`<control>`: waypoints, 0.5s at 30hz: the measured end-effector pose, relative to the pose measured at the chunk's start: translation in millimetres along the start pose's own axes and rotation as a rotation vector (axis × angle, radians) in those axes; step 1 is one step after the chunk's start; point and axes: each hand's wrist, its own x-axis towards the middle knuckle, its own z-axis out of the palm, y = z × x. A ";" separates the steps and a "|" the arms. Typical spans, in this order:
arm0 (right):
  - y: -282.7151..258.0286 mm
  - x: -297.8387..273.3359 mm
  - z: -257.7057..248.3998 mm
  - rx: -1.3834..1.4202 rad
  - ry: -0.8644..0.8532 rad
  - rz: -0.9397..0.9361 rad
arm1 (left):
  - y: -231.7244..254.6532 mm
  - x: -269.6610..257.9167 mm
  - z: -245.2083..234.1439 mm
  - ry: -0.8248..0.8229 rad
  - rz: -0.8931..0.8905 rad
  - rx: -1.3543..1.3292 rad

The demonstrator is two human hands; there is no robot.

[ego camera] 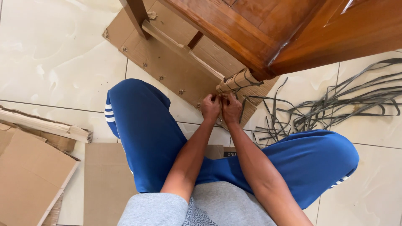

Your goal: Wrapping the legs of a wooden chair with plastic strips for protection.

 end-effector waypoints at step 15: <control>6.4 1.7 2.8 -0.010 0.015 -0.022 | -36.7 27.0 25.8 0.013 -0.133 0.002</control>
